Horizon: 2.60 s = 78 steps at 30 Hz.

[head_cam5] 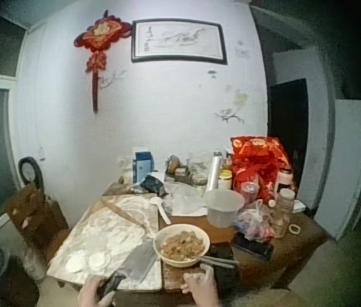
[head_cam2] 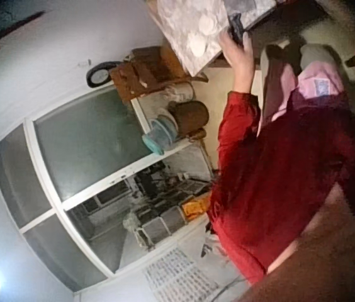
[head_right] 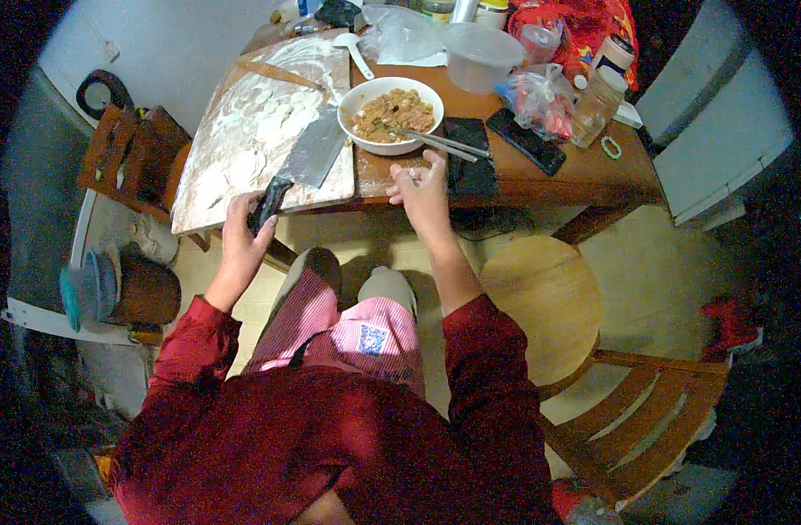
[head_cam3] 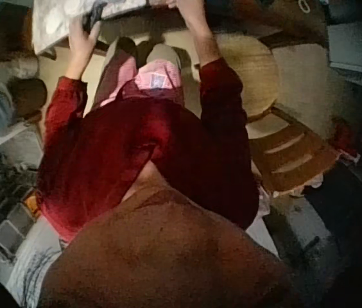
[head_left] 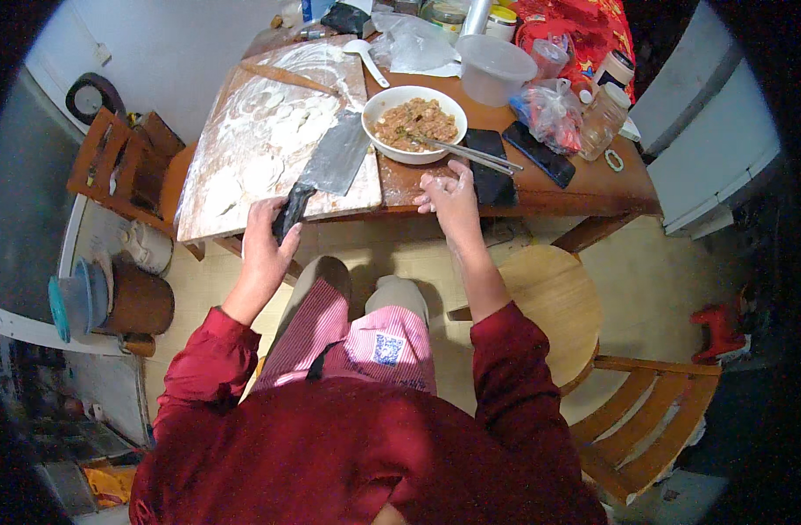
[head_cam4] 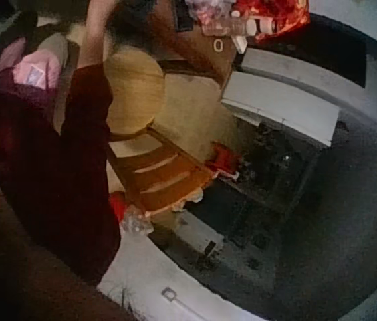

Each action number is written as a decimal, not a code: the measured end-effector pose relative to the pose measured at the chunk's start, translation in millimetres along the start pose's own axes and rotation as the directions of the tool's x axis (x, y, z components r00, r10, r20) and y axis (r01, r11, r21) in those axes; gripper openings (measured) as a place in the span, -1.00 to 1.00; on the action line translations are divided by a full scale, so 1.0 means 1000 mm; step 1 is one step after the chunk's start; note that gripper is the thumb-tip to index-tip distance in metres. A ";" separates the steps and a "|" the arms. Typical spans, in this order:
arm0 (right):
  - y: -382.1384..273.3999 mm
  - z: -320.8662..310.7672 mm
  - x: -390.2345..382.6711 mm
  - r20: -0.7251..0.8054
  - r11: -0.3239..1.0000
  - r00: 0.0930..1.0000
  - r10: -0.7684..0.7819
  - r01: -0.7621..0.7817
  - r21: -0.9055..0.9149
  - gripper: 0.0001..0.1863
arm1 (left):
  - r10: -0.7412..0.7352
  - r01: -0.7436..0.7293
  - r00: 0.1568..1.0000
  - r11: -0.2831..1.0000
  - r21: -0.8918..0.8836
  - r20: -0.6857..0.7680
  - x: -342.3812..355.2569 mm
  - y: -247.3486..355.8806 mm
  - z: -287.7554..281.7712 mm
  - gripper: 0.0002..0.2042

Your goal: The person rolls out small dough circles on a floured board, places filling in the center using chopsticks, and folds the dough into dumplings. The finished dumplings are placed on a nearby wooden board.

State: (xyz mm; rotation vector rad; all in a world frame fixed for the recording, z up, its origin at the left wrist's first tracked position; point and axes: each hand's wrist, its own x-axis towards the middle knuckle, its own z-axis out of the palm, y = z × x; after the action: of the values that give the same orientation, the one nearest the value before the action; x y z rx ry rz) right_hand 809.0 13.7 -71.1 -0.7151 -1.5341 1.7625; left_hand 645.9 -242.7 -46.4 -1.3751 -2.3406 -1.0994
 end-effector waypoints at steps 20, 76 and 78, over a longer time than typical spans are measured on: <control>-0.016 0.011 0.036 -0.101 0.986 0.981 0.165 -0.161 0.050 -0.54 | 0.035 -0.025 0.999 0.935 -0.353 0.022 0.035 -0.027 -0.024 -0.62; -0.085 0.036 0.029 0.154 0.495 0.779 -0.609 0.524 -0.693 -0.76 | 0.256 -0.216 0.796 0.967 -0.137 0.548 0.153 -0.130 -0.045 -0.82; -0.071 0.036 0.019 0.283 0.356 0.671 -0.685 0.648 -0.673 -0.80 | 0.272 -0.237 0.811 0.962 -0.135 0.518 0.155 -0.129 -0.047 -0.82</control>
State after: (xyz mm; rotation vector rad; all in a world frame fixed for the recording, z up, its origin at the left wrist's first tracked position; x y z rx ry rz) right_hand 778.8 11.5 5.3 -0.3426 -2.1124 0.4387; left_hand 447.6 -209.8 2.9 -2.1815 -2.3606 -0.7869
